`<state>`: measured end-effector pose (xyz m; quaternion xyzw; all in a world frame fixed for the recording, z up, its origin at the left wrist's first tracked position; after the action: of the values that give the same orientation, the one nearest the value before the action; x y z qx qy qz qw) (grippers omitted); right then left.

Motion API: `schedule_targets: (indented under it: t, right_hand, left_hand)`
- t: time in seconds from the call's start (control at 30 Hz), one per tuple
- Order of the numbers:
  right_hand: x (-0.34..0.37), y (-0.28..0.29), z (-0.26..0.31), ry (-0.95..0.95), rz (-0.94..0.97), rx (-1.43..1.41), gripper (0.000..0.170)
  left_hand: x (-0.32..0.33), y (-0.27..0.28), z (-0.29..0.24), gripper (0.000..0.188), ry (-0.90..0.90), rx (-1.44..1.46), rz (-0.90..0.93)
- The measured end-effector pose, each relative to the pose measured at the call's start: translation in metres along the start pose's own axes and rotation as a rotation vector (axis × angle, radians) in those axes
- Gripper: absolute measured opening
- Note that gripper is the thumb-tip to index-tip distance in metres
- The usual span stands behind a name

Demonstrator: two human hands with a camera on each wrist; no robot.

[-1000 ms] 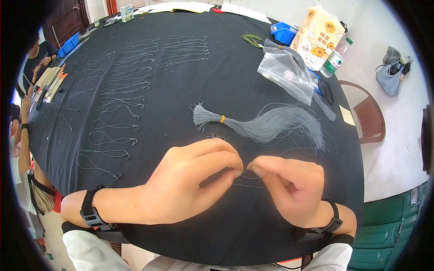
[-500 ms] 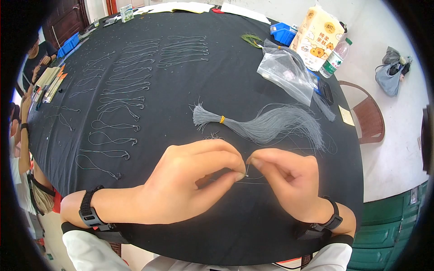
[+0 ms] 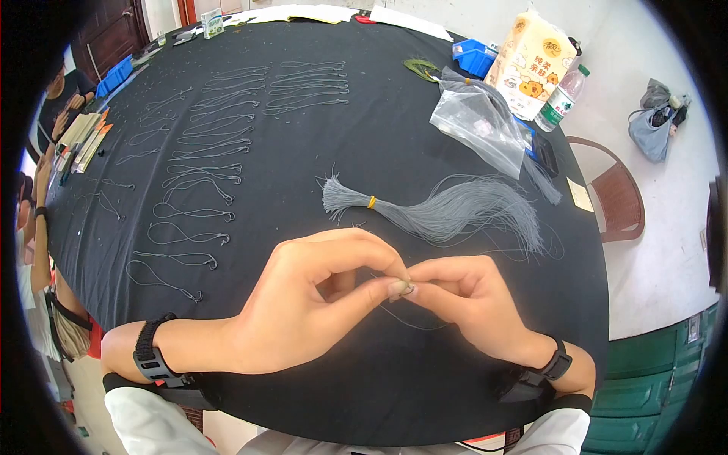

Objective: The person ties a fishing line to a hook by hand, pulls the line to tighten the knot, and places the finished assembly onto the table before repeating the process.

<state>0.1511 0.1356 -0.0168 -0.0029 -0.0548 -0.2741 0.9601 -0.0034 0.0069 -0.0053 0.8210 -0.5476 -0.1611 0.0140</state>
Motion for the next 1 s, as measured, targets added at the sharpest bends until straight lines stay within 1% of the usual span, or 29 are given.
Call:
schedule_targets:
  t: [0.07, 0.17, 0.27, 0.37, 0.47, 0.57, 0.67, 0.77, 0.87, 0.97, 1.0]
  right_hand:
    - [0.000, -0.004, 0.002, -0.068, 0.044, -0.105, 0.017]
    - [-0.001, 0.002, -0.007, -0.303, 0.201, -0.368, 0.020]
    - [0.003, -0.003, -0.010, -0.332, 0.200, -0.412, 0.020]
    - [0.011, -0.016, -0.001, -0.029, 0.029, -0.102, 0.020]
    - [0.020, -0.026, -0.007, 0.114, -0.106, -0.081, 0.019]
    - [0.026, -0.020, 0.002, 0.087, -0.088, 0.190, 0.020]
    - [0.024, -0.021, -0.005, 0.056, -0.060, 0.011, 0.020]
    - [0.016, -0.020, -0.003, -0.101, 0.003, -0.175, 0.021]
    - [0.016, -0.017, -0.004, -0.286, 0.037, -0.276, 0.021]
    - [0.018, -0.016, -0.002, -0.269, 0.053, -0.240, 0.021]
    - [0.018, -0.019, -0.003, -0.174, -0.001, -0.170, 0.020]
  left_hand:
    - [0.001, -0.001, 0.000, 0.007, 0.018, 0.013, -0.003]
    - [0.002, -0.005, 0.003, 0.006, -0.019, 0.047, -0.031]
    - [0.003, -0.006, 0.004, 0.005, -0.044, 0.035, -0.057]
    - [0.004, -0.007, 0.003, 0.004, -0.101, -0.038, -0.083]
    - [0.004, -0.006, -0.002, 0.006, -0.185, -0.165, -0.101]
    - [0.006, -0.006, 0.000, 0.008, -0.241, -0.186, -0.124]
    - [0.005, -0.007, 0.000, 0.008, -0.291, -0.186, -0.140]
    - [0.005, -0.007, 0.001, 0.009, -0.248, -0.175, -0.142]
    - [0.004, -0.006, 0.006, 0.009, -0.252, -0.153, -0.160]
    - [0.004, -0.004, 0.000, 0.010, -0.244, -0.223, -0.143]
    - [0.004, -0.005, 0.000, 0.010, -0.253, -0.220, -0.148]
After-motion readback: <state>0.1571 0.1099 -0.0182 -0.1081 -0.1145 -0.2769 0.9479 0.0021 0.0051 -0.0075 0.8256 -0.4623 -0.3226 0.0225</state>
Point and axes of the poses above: each hand's wrist, its own x-axis away from the middle knuckle, its own y-axis out of the back of the hand, z = x × y, the point moved 1 cm from there along -x, towards the middle knuckle, and after that the axes turned 9 degrees about -z, right-handed, at the moved point
